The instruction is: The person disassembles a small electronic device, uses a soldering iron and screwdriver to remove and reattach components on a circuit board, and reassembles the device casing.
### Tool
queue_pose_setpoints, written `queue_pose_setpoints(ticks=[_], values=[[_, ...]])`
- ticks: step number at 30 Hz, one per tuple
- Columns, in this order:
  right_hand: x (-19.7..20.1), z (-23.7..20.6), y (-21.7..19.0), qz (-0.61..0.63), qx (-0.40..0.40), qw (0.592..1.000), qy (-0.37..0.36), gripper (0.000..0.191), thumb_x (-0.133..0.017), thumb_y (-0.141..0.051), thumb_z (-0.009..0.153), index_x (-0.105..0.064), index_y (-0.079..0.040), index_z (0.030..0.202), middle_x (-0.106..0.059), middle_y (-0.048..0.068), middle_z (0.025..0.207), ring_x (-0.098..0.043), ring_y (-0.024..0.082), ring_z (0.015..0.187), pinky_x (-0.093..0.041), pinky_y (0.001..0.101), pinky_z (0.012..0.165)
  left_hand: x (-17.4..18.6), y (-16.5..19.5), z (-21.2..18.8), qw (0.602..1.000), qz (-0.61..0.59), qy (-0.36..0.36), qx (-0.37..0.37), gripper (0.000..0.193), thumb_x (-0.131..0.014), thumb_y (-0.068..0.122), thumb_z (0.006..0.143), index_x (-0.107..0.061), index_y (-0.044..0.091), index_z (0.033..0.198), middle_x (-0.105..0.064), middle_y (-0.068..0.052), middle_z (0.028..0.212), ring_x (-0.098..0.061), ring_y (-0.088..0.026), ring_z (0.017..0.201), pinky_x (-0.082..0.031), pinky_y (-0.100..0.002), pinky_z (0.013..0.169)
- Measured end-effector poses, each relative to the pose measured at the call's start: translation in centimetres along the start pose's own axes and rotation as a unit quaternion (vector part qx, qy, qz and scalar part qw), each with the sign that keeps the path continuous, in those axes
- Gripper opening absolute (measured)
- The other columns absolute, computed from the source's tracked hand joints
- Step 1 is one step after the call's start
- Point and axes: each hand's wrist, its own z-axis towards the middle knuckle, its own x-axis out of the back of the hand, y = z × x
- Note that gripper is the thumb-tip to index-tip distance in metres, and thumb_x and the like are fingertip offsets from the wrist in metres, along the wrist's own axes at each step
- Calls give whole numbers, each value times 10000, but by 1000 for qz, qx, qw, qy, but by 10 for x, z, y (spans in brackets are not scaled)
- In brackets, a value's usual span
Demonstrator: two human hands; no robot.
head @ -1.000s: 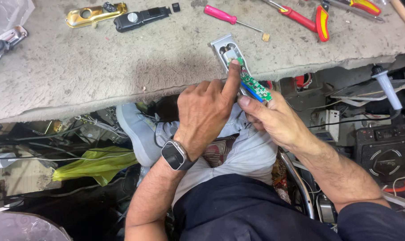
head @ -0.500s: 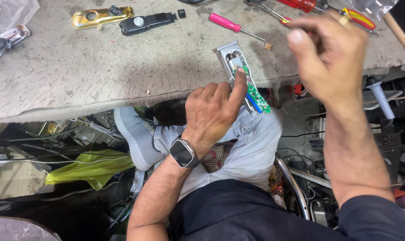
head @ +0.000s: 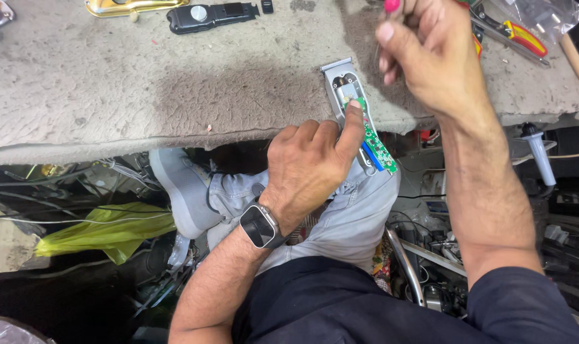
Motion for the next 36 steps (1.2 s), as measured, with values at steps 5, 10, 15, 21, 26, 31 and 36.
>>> queue_pose_setpoints(ticks=[5,10,15,21,26,31,36], values=[[-4,-15,0,173,1,984,44,201,-701,-11,1036,-542,-4,1159,-657,85,933,-674,144,729,-573,262,623,1,-3,3,1000,-14,3,10,381,-705,151,916,-673,64,1286,-544,26,730,-584,-146,657,-447,-328,559],[-17,-16,3,156,51,985,45,383,-761,39,918,-467,-37,1151,-709,150,956,-751,209,876,-671,324,771,1,-4,4,1000,-16,12,12,367,-705,150,911,-682,63,1267,-539,26,728,-587,-140,652,-442,-324,544],[-20,-27,10,65,88,993,51,374,-790,74,1004,-467,-17,1169,-675,143,999,-750,209,941,-666,335,861,-2,-7,3,999,-15,34,7,361,-707,153,906,-701,77,1259,-513,27,719,-569,-136,635,-430,-319,533],[-20,-28,15,28,110,993,34,371,-797,82,1007,-480,-24,1168,-668,112,1010,-750,203,998,-641,319,908,-4,-10,-1,998,-25,62,-3,356,-695,150,948,-702,60,1292,-517,21,755,-559,-138,675,-425,-319,577],[-23,-26,13,35,112,993,19,357,-827,35,996,-504,-30,1132,-671,95,991,-755,206,986,-647,339,933,-5,-11,-1,998,-32,57,2,350,-691,167,955,-701,56,1286,-529,17,763,-561,-141,678,-427,-322,582],[-19,-24,16,46,99,994,5,339,-828,-5,956,-509,-39,1067,-694,101,957,-760,208,938,-657,351,908,-5,-11,-2,998,-31,58,5,352,-687,163,942,-705,50,1275,-529,21,767,-562,-141,690,-428,-323,590],[-22,-23,20,107,100,989,-12,352,-843,40,1047,-500,-14,1107,-675,107,976,-773,235,974,-659,359,914,-4,-13,-7,998,-18,67,-5,396,-683,146,951,-695,45,1334,-514,23,781,-563,-137,720,-430,-322,618]])
